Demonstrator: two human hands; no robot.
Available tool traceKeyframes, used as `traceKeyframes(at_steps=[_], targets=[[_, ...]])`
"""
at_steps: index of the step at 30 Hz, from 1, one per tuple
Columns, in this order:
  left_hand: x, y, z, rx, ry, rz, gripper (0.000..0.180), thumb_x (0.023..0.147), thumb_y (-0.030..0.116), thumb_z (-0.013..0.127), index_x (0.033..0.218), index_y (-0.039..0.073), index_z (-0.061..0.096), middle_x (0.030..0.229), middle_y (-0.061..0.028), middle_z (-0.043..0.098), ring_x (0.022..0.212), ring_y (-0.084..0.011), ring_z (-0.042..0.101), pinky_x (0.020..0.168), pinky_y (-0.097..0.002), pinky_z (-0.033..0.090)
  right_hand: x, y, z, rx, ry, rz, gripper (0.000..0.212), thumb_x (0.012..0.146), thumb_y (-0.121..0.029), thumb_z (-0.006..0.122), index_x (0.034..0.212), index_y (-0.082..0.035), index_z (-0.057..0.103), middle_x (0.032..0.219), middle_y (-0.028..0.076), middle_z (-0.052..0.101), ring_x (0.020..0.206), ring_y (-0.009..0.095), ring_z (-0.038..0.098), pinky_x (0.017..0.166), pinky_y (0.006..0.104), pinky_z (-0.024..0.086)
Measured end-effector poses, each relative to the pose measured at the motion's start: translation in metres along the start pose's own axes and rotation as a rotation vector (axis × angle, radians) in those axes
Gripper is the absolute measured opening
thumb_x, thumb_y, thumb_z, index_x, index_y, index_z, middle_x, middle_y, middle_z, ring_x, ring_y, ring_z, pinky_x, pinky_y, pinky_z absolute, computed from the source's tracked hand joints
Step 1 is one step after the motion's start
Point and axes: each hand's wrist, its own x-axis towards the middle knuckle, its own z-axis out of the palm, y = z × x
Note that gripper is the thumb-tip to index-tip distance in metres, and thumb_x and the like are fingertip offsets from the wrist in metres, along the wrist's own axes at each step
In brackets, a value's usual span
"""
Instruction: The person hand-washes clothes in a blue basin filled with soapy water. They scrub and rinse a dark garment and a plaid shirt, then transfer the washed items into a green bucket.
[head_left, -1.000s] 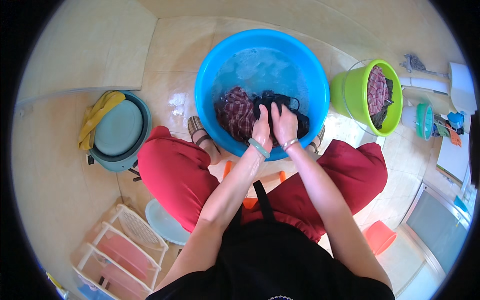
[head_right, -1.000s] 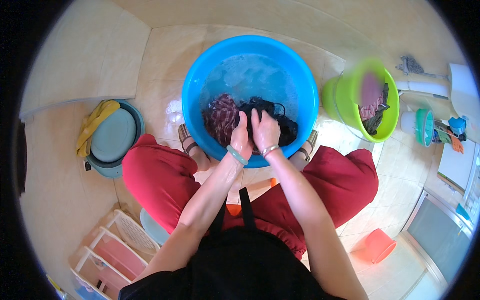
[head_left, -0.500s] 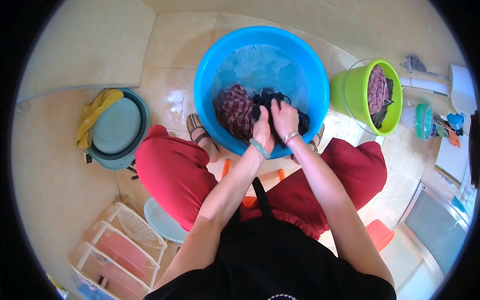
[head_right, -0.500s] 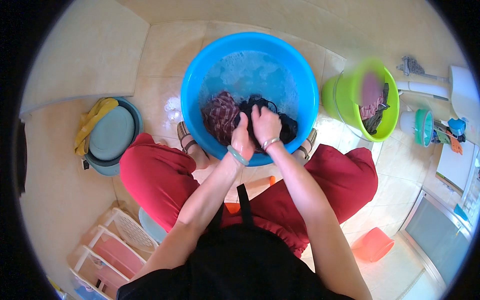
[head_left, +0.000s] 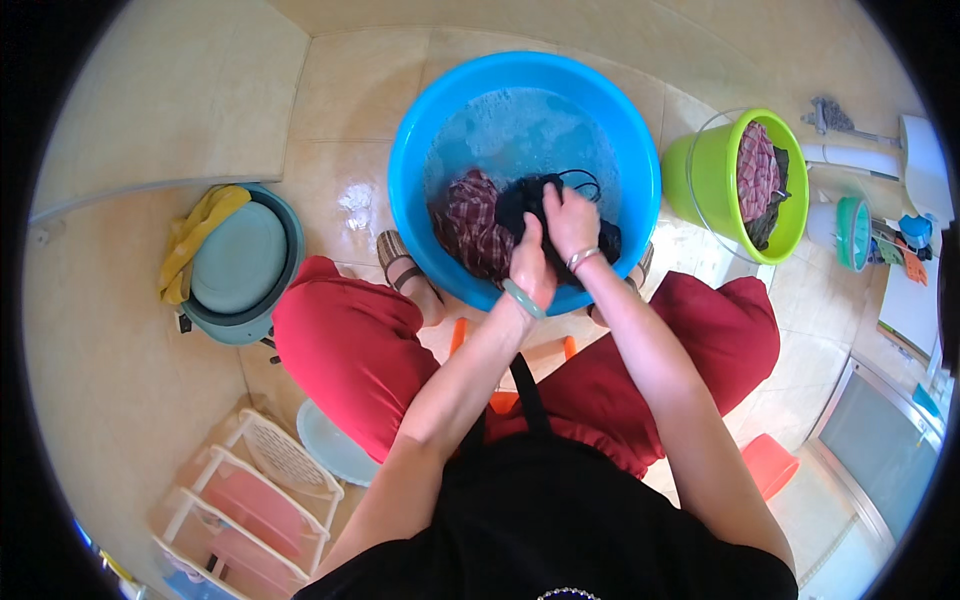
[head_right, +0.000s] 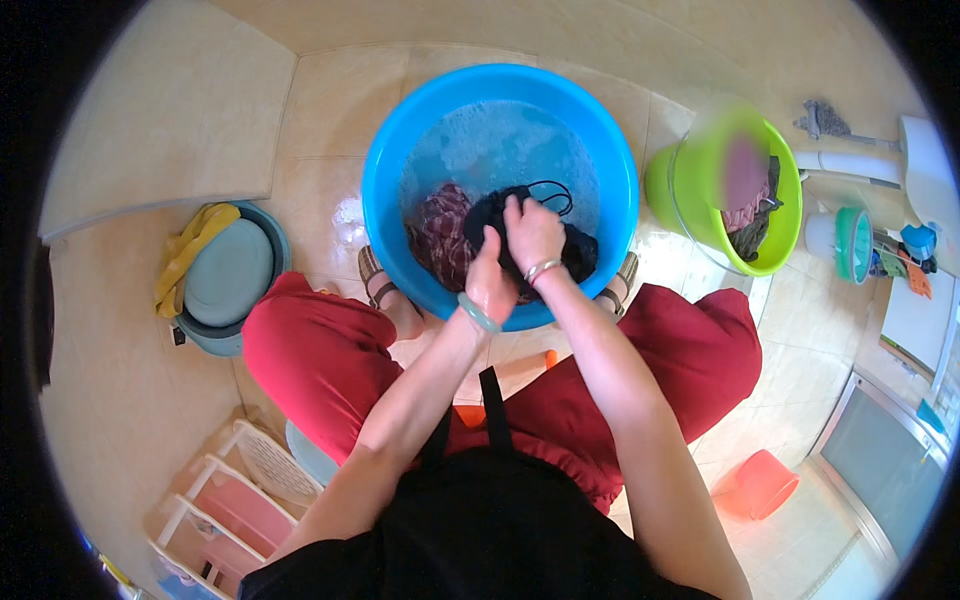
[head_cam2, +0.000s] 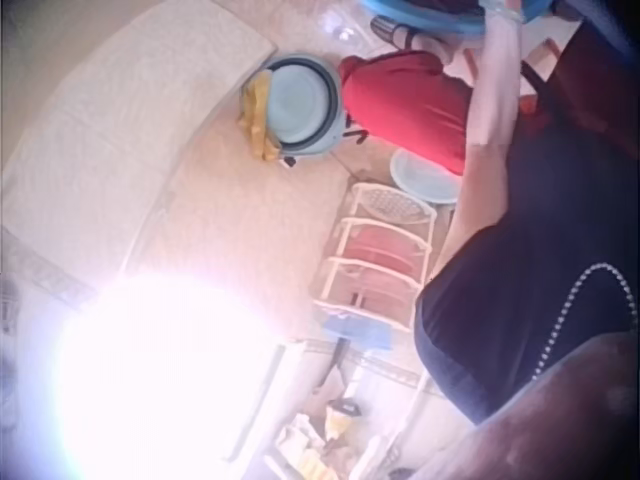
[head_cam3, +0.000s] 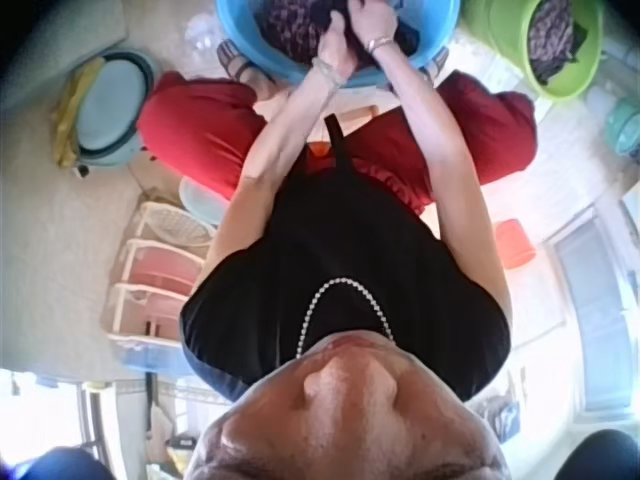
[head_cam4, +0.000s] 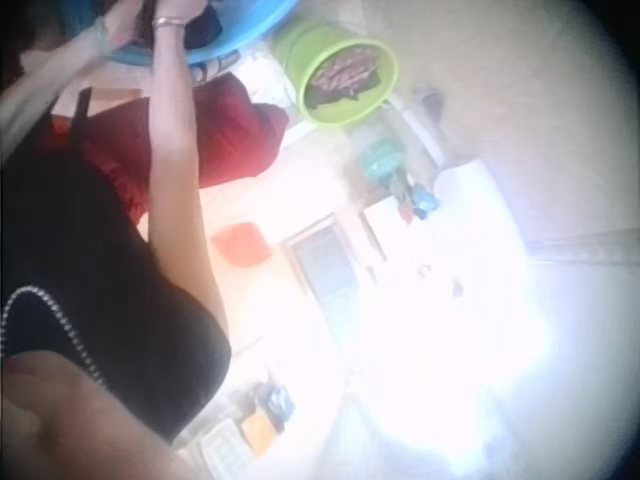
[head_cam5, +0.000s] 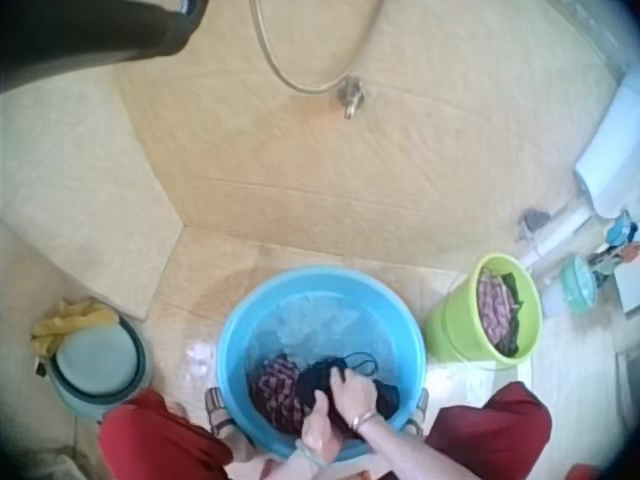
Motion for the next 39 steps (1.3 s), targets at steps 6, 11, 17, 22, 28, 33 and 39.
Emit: traceKeyframes(at_steps=[6, 11, 17, 22, 28, 33, 39], targets=[[0.007, -0.004, 0.001, 0.012, 0.056, -0.065, 0.061, 0.098, 0.053, 0.037, 0.139, 0.008, 0.04, 0.142, -0.0088, 0.045, 0.129, -0.0244, 0.041, 0.111, -0.0405, 0.028, 0.0, 0.008, -0.003, -0.009, -0.034, -0.046, 0.045, 0.092, -0.04, 0.049, 0.069, -0.003, 0.06, 0.071, 0.023, 0.063, 0.068, 0.043, 0.062, 0.063, 0.052, 0.05], [0.036, 0.01, -0.058, -0.051, -0.039, 0.088, 0.048, 0.097, 0.054, 0.041, 0.102, 0.01, 0.059, 0.101, -0.0064, 0.062, 0.095, -0.0201, 0.059, 0.086, -0.0367, 0.05, -0.055, -0.027, -0.01, 0.287, -0.045, -0.188, 0.042, 0.091, -0.037, 0.054, 0.066, -0.003, 0.056, 0.066, 0.024, 0.059, 0.063, 0.044, 0.059, 0.057, 0.0519, 0.046], [0.012, -0.023, -0.011, 0.011, -0.139, -0.02, 0.064, 0.098, 0.054, 0.035, 0.142, 0.007, 0.036, 0.145, -0.0083, 0.041, 0.132, -0.0257, 0.038, 0.112, -0.0434, 0.026, 0.027, 0.026, 0.006, -0.07, 0.005, 0.01, 0.046, 0.092, -0.041, 0.048, 0.071, -0.003, 0.063, 0.074, 0.023, 0.064, 0.071, 0.044, 0.063, 0.065, 0.053, 0.05], [0.032, 0.002, -0.035, -0.047, 0.057, -0.019, 0.053, 0.096, 0.057, 0.039, 0.117, 0.011, 0.055, 0.119, -0.0067, 0.059, 0.112, -0.0241, 0.054, 0.101, -0.0414, 0.04, -0.031, -0.012, -0.005, 0.073, -0.076, -0.203, 0.044, 0.092, -0.039, 0.051, 0.067, -0.003, 0.057, 0.067, 0.023, 0.061, 0.064, 0.043, 0.061, 0.06, 0.0519, 0.049], [0.025, -0.006, -0.032, -0.004, -0.018, 0.047, 0.059, 0.097, 0.056, 0.037, 0.132, 0.01, 0.047, 0.134, -0.0078, 0.051, 0.123, -0.0245, 0.047, 0.107, -0.0403, 0.033, -0.01, -0.005, 0.005, 0.041, -0.045, -0.043, 0.045, 0.091, -0.039, 0.051, 0.069, -0.002, 0.061, 0.072, 0.024, 0.063, 0.07, 0.044, 0.062, 0.064, 0.0515, 0.051], [0.012, -0.009, -0.007, -0.035, -0.096, -0.097, 0.066, 0.098, 0.056, 0.034, 0.143, 0.008, 0.036, 0.145, -0.0071, 0.041, 0.132, -0.0248, 0.037, 0.112, -0.0408, 0.026, 0.021, 0.026, 0.008, -0.065, -0.014, 0.018, 0.046, 0.092, -0.04, 0.049, 0.073, -0.001, 0.064, 0.076, 0.024, 0.064, 0.072, 0.044, 0.063, 0.066, 0.0519, 0.05], [0.043, 0.012, -0.064, -0.093, -0.089, 0.023, 0.051, 0.095, 0.059, 0.038, 0.106, 0.014, 0.056, 0.107, -0.0073, 0.062, 0.103, -0.0248, 0.057, 0.094, -0.0409, 0.044, -0.048, -0.032, -0.003, 0.3, -0.005, -0.201, 0.038, 0.091, -0.033, 0.056, 0.068, -0.003, 0.054, 0.067, 0.024, 0.058, 0.064, 0.044, 0.058, 0.058, 0.0529, 0.045]])
